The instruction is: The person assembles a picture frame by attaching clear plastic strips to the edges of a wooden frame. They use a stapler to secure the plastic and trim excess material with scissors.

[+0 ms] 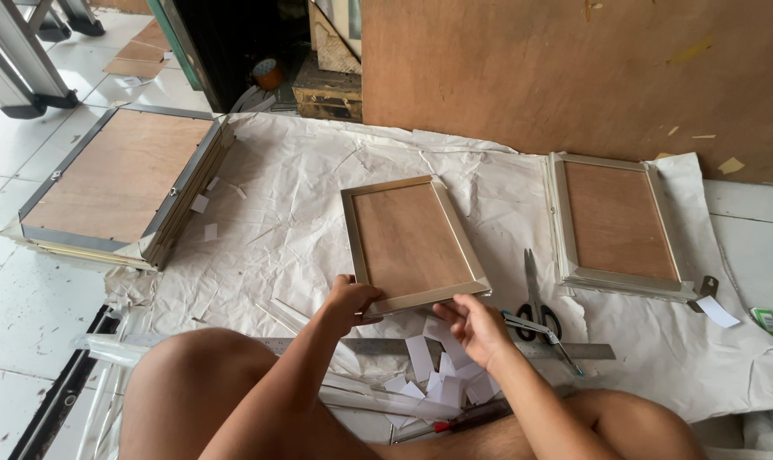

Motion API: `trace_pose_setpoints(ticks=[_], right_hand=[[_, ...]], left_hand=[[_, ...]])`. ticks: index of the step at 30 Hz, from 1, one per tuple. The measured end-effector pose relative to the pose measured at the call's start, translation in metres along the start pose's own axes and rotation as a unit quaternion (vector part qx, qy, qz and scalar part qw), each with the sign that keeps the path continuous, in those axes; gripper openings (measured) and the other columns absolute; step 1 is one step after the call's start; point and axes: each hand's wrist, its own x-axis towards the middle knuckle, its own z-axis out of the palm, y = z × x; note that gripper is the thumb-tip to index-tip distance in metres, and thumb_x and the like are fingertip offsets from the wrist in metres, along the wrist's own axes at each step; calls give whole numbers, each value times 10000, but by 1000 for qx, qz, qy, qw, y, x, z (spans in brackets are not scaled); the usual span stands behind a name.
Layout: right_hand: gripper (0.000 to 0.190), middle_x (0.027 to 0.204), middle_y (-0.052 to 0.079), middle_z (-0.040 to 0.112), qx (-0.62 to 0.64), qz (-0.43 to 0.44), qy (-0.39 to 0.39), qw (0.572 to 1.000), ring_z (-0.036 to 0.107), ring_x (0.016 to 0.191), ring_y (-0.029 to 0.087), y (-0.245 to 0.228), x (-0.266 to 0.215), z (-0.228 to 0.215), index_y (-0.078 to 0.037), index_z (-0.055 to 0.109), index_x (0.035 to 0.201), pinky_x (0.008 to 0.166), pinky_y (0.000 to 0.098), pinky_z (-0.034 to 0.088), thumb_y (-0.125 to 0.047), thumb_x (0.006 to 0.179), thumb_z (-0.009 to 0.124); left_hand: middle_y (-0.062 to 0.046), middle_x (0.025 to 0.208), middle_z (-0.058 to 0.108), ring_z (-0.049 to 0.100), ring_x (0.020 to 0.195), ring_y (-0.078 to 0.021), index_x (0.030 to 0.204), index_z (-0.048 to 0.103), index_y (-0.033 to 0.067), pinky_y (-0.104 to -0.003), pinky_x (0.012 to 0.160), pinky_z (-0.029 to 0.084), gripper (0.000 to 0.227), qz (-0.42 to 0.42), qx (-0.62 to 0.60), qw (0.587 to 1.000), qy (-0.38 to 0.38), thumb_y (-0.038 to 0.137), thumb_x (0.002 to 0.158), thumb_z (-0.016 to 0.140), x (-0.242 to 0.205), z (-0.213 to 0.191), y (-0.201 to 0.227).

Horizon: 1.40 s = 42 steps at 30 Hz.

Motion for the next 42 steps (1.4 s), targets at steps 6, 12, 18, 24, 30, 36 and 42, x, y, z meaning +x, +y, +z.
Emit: trace_pose_setpoints(ticks=[6,12,18,24,30,36,42], right_hand=[[203,1203,140,854,-48,-1,-23,999,867,1009,269,10,3,3,-128,645,1132,539,101,510,-250,1094,803],[309,1146,154,871,-143,-32,18,989,866,925,261,18,9,4,-85,719,1195,560,233,645,-380,1112,764],[261,917,99,851,-185,-22,78,979,833,742,240,18,13,8,-90,792,1048,534,314,659,-336,986,857],[295,879,87,836,-140,5,91,986,800,666,223,24,44,-10,-59,836,1042,494,313,632,-332,938,880],[290,869,26,798,-147,22,87,985,761,667,155,10,24,1,-66,819,1073,506,217,550,-340,980,806],[398,786,-7,790,-505,-223,136,822,789,809,261,-19,9,8,-282,871,875,670,378,599,-675,925,822],[517,1398,-153,771,-708,-405,47,577,662,1406,247,-46,-1,16,-433,794,1328,1033,575,632,-497,829,913]], left_hand=[[-296,1271,657,763,1112,-451,1576,432,-25,-664,808,705,837,44,1,996,72,-5,865,873,-57,8,27],[-272,1332,758,739,1302,-455,1500,580,77,-621,1098,611,830,89,254,955,129,502,868,910,-44,8,10],[-175,1515,574,547,1485,-387,1530,546,130,-596,1209,488,661,322,578,746,73,398,999,836,-133,42,43],[36,1162,627,632,1182,-239,1066,706,258,-454,951,529,421,469,709,527,-3,455,793,960,-91,39,-3],[52,988,780,786,950,-210,992,812,273,-386,834,599,205,472,701,534,9,296,837,944,-57,38,-7],[38,836,828,804,815,-287,878,877,322,-435,773,656,64,362,627,689,17,334,914,826,-32,33,-8],[-51,842,839,827,852,-411,872,877,299,-518,789,678,136,284,579,764,26,270,909,749,-46,39,10]])
